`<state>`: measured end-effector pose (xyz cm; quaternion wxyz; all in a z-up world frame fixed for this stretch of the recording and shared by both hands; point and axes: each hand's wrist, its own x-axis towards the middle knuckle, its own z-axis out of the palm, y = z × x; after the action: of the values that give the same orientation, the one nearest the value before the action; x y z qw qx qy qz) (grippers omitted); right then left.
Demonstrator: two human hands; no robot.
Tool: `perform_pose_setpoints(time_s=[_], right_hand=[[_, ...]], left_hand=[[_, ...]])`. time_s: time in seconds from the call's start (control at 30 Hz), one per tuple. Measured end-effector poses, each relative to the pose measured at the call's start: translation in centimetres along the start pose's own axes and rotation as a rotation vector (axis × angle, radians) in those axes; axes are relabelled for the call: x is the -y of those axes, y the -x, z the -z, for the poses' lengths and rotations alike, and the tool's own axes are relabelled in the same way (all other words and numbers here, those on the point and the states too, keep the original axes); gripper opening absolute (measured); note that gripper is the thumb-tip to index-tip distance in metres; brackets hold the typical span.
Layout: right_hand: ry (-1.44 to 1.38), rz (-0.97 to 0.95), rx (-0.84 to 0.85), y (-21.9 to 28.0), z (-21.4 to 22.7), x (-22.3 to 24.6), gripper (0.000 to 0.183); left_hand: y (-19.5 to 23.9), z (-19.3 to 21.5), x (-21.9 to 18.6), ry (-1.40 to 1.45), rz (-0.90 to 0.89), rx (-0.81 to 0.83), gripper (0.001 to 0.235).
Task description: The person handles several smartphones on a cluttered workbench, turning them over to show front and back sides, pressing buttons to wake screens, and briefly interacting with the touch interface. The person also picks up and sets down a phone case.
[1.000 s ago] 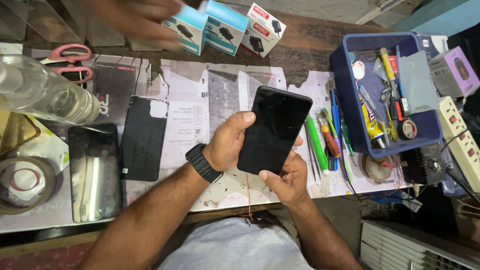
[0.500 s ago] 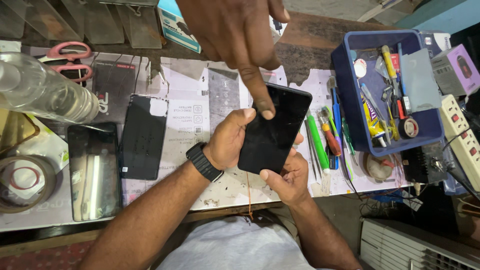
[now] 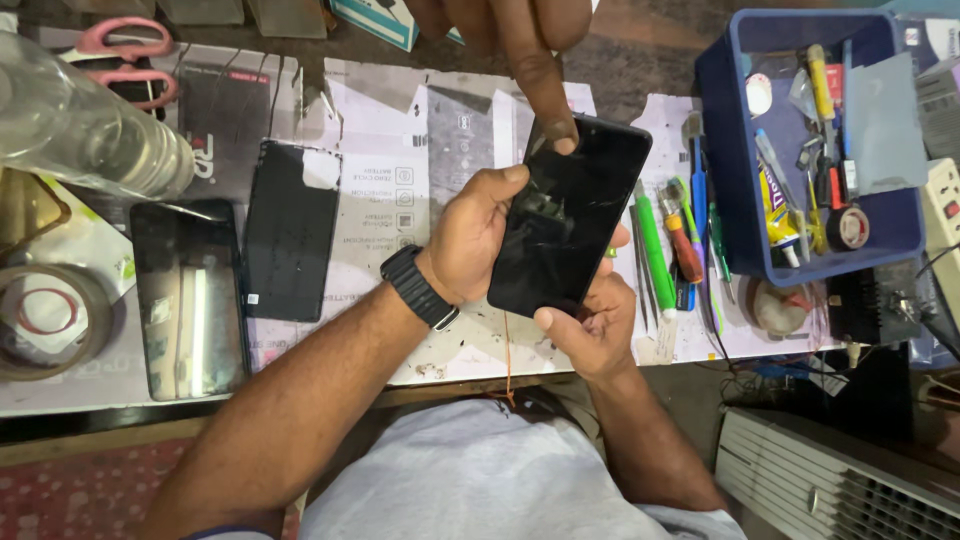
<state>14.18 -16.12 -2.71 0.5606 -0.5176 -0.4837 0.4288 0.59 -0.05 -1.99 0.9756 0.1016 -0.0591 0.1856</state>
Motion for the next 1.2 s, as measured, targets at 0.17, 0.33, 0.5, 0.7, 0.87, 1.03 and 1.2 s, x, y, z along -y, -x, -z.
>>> perform_pose_setpoints(time_s=[0.17,0.33,0.5,0.7,0.87,1.03,1.2], right_hand=[[0.02,0.045,0.018,-0.1,0.0,0.1,0.021],[-0.022,0.019,0.011,-0.3,-0.2,0.4,0.029],[-0.046,0.016,0.017,-0.3,-0.3,0.5,0.032],[-0.093,-0.01,0.016,-0.2,-0.1,0.0,0.033],[-0.207,0.018,0.024,-0.3,-0.1,-0.6,0.032],[-0.263,-0.017,0.004,-0.2,-0.1,-0.7,0.03],[-0.296,-0.034,0.016,-0.4,-0.1,-0.6,0.027]], left_hand=[[-0.1,0.0,0.0,0.003,-0.003,-0.002,0.066],[-0.2,0.2,0.2,0.092,0.025,-0.058,0.066],[-0.2,0.5,0.2,-0.008,-0.024,0.05,0.067],[-0.2,0.6,0.2,-0.041,-0.026,0.004,0.068],[-0.2,0.6,0.1,-0.076,-0.052,0.045,0.067],[-0.2,0.6,0.2,-0.056,-0.047,0.051,0.067],[-0.2,0.5,0.0,-0.094,-0.047,0.039,0.068]])
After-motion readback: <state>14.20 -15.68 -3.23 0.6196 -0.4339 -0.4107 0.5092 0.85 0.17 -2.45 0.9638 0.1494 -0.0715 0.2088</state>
